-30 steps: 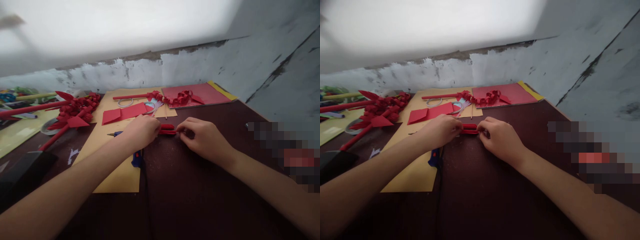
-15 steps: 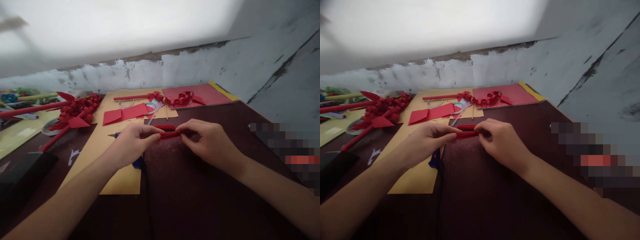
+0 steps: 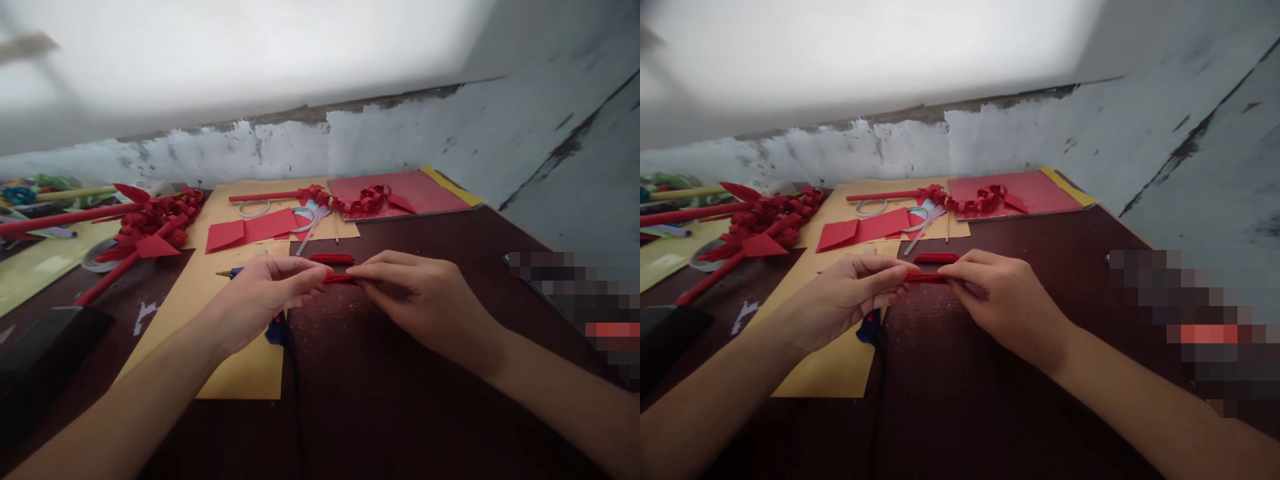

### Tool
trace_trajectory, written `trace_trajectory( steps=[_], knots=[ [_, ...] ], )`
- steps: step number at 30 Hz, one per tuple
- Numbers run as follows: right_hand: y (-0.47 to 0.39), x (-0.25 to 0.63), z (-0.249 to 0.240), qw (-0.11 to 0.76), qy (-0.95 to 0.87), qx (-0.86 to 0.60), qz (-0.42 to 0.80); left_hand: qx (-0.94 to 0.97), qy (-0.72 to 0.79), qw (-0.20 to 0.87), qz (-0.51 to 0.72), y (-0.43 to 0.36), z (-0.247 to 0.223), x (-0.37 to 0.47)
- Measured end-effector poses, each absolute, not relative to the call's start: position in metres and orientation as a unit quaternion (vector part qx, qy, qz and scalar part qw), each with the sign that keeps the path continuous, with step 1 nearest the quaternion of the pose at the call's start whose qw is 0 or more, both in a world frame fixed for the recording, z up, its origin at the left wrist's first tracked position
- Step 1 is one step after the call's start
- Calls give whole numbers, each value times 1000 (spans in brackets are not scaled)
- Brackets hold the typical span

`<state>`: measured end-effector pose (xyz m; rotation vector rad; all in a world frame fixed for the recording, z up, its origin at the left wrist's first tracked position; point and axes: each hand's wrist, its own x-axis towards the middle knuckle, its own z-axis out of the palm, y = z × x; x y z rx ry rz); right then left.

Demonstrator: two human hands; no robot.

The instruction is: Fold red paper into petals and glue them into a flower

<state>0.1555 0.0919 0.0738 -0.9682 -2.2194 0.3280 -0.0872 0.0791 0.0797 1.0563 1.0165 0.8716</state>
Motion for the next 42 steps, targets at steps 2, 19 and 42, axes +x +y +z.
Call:
trace_trajectory(
  steps=[2, 19, 42],
  knots=[
    [91, 155, 75, 341, -854, -372, 126, 452, 442, 667, 395, 78, 81, -85],
    [82, 152, 85, 366, -813, -385, 237, 571, 472, 480, 470, 66, 92, -81],
    [85, 151, 92, 431, -726, -422, 330, 505, 510, 461, 521, 65, 92, -76]
  ],
)
